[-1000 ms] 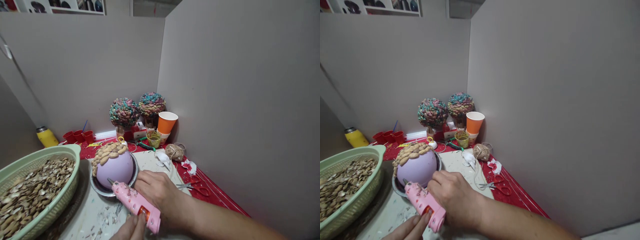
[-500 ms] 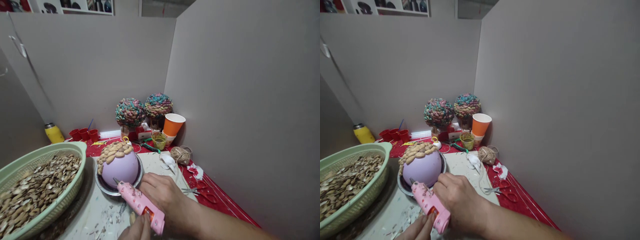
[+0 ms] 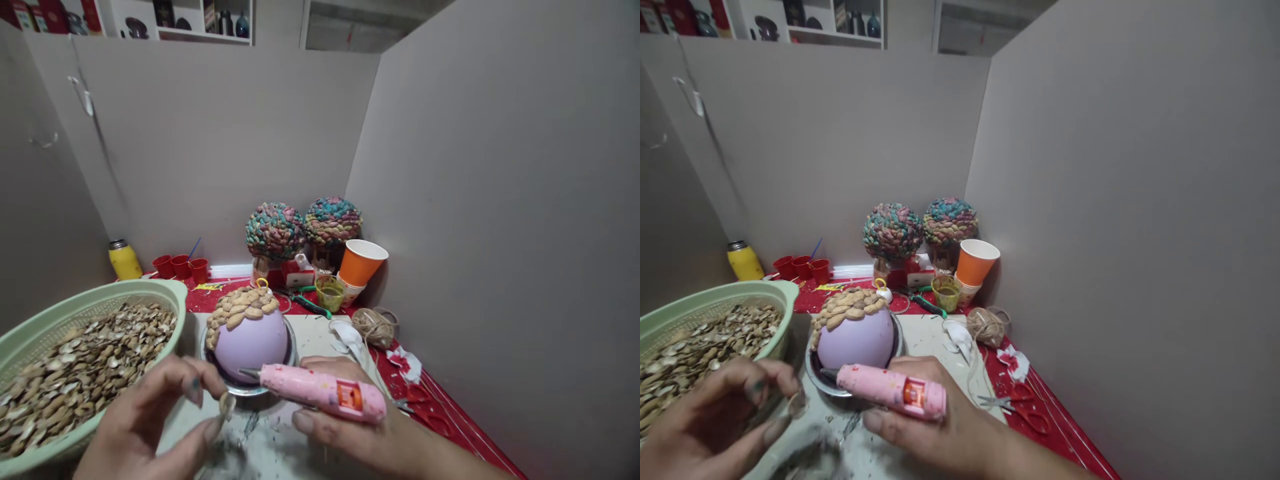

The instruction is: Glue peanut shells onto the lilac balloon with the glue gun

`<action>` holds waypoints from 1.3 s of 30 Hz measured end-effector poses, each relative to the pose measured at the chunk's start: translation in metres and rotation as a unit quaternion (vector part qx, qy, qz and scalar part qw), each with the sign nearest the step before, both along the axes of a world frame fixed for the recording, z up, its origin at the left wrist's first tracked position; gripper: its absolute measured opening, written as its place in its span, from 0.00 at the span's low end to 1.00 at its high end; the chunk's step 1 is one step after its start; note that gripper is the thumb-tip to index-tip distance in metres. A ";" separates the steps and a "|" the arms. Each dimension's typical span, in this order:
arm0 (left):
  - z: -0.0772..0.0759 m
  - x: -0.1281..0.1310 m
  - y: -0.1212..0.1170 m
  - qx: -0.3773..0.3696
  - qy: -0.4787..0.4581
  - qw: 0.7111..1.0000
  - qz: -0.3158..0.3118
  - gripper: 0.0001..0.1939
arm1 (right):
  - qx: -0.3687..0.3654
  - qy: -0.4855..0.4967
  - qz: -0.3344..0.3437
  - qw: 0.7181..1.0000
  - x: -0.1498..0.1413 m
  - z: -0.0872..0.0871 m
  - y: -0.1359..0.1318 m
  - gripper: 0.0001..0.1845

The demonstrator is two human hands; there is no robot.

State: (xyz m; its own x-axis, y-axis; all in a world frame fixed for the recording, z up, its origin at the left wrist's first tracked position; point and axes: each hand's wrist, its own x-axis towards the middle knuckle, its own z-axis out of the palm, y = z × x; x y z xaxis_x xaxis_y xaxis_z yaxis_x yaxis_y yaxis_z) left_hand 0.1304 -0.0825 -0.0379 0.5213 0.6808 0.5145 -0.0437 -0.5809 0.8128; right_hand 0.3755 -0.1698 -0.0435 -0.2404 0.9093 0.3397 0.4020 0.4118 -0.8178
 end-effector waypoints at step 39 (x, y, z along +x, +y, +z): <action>-0.027 0.022 0.007 -0.253 -0.091 0.963 -0.013 0.10 | -0.083 0.042 0.013 0.996 -0.001 -0.008 0.004 0.16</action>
